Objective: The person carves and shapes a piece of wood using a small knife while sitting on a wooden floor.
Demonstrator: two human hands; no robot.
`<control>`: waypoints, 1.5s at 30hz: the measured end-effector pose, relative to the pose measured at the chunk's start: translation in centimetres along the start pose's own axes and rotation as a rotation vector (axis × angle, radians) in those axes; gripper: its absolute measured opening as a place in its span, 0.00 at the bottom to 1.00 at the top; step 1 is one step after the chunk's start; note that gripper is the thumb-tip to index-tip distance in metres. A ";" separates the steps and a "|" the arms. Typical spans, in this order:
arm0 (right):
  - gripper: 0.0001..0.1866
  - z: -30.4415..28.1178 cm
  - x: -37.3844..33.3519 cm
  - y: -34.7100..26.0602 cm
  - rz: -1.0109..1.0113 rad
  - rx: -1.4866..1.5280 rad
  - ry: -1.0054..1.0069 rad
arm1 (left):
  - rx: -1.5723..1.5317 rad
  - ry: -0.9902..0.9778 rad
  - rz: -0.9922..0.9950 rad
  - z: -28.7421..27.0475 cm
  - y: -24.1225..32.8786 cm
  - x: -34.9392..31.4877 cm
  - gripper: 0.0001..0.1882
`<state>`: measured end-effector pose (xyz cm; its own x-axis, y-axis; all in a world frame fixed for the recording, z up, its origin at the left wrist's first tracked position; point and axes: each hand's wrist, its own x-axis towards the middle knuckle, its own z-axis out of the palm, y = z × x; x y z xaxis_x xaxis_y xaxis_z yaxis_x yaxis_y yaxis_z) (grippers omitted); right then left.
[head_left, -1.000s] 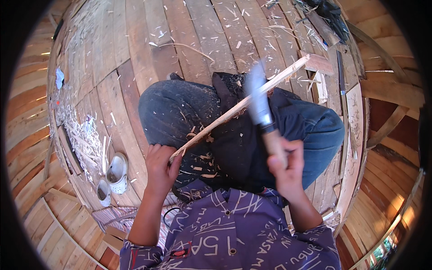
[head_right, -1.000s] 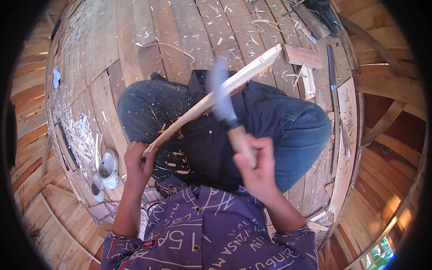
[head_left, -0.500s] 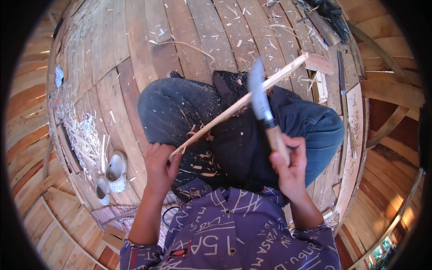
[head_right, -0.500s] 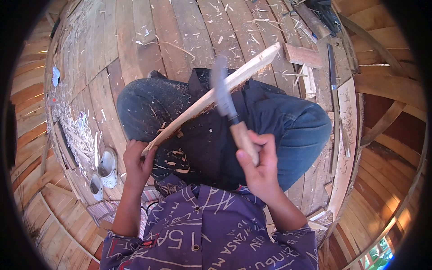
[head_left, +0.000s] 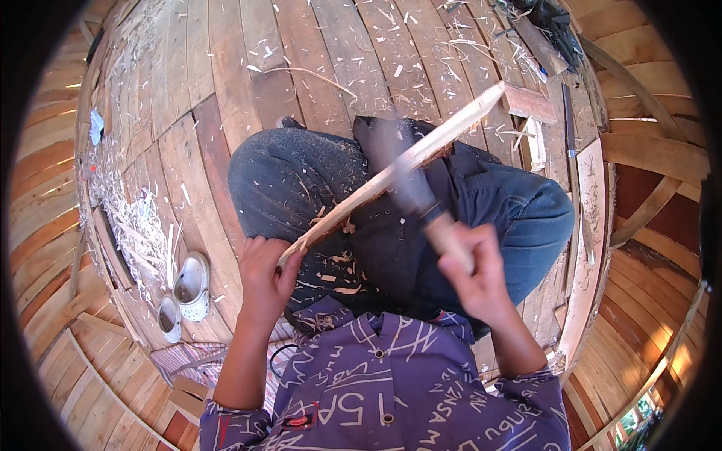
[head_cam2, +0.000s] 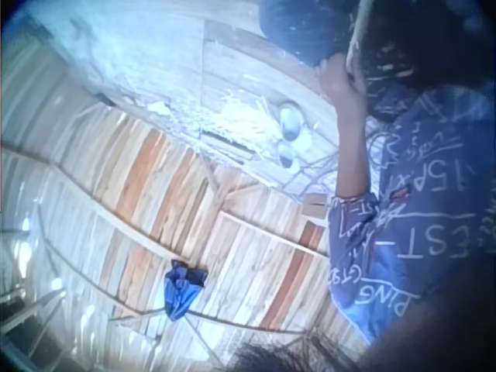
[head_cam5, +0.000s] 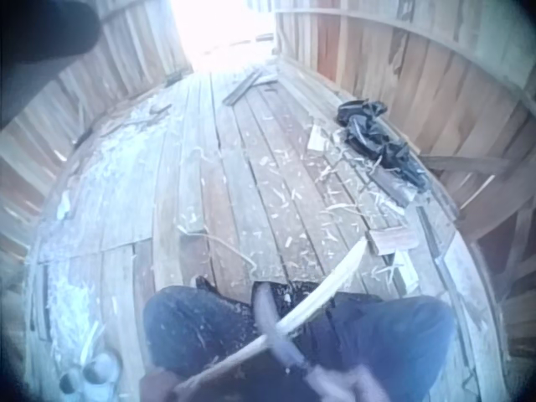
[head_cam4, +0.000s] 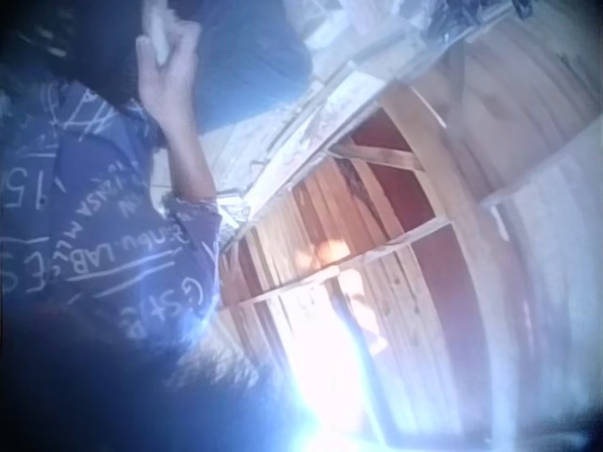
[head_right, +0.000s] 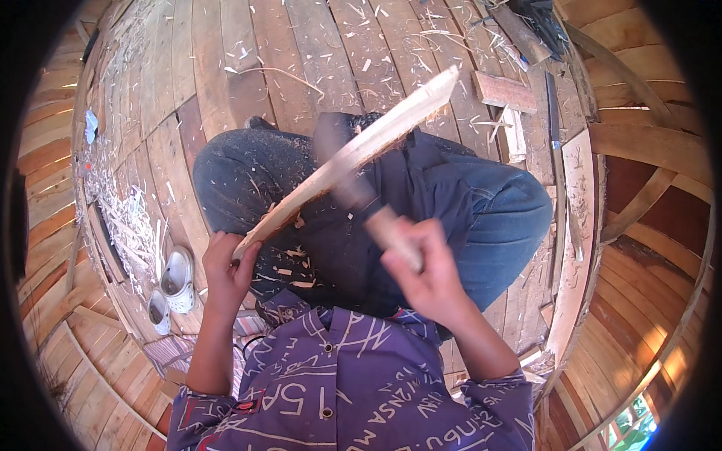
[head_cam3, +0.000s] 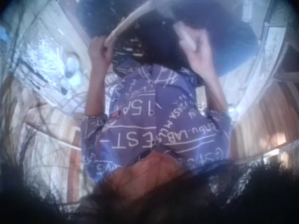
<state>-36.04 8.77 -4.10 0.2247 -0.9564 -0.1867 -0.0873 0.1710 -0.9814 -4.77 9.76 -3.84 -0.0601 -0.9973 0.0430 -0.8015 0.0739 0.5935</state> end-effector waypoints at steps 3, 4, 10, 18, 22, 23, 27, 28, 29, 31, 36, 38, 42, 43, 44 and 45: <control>0.18 -0.1 -0.3 -0.9 0.032 -0.097 -0.071 | -0.025 -0.007 -0.031 0.1 -0.1 -0.1 0.10; 0.17 0.2 0.0 -0.8 0.121 0.076 0.115 | -0.021 -0.005 -0.026 0.1 -0.2 -0.1 0.10; 0.14 0.2 -0.4 -1.1 0.042 0.000 -0.044 | -0.002 -0.010 -0.009 0.0 0.1 -0.1 0.09; 0.18 0.1 0.1 -2.0 0.234 0.186 0.068 | -0.022 -0.008 -0.025 0.1 0.1 -0.1 0.09; 0.16 0.4 -0.4 -1.1 0.033 -0.013 -0.040 | -0.018 -0.015 -0.004 0.1 0.0 0.0 0.09; 0.16 0.6 -1.1 -1.5 0.071 -0.006 -0.159 | -0.021 -0.014 0.001 0.1 0.1 0.1 0.09; 0.14 0.2 -0.2 -1.2 0.117 0.139 0.097 | -0.010 -0.006 -0.007 0.2 -0.1 -0.2 0.09; 0.14 -0.1 -0.4 -1.1 0.070 0.050 0.029 | -0.011 -0.010 -0.011 0.3 0.0 -0.3 0.09; 0.16 0.2 -0.8 -1.7 0.091 -0.048 -0.197 | -0.009 -0.014 -0.007 0.2 -0.1 -0.1 0.09; 0.17 0.2 -1.0 -1.7 0.058 -0.031 -0.121 | -0.017 -0.004 -0.007 0.0 -0.1 0.0 0.09; 0.15 0.5 -0.7 -2.1 0.117 0.114 -0.126 | -0.020 -0.005 0.002 0.2 -0.3 0.1 0.09; 0.16 0.6 -0.9 -2.3 0.172 0.189 -0.043 | -0.019 0.006 -0.031 0.2 -0.1 -0.3 0.09; 0.14 1.4 -1.0 -1.2 0.087 0.130 0.017 | -0.030 -0.006 0.008 0.1 -0.1 0.1 0.08; 0.14 1.4 -1.5 -1.9 0.118 0.064 -0.191 | -0.020 -0.032 0.006 -0.1 -0.1 -0.1 0.08; 0.13 1.5 -1.8 -1.8 0.145 0.134 -0.167 | -0.013 -0.053 0.000 -0.1 -0.1 -0.2 0.08; 0.13 1.5 -1.3 -1.6 0.133 0.171 -0.005 | -0.018 -0.044 0.004 -0.1 -0.2 -0.2 0.08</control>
<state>-34.75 10.05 -2.37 0.2273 -0.9217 -0.3144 0.0496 0.3334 -0.9415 -4.57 9.92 -3.85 -0.0895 -0.9959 0.0105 -0.7905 0.0774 0.6076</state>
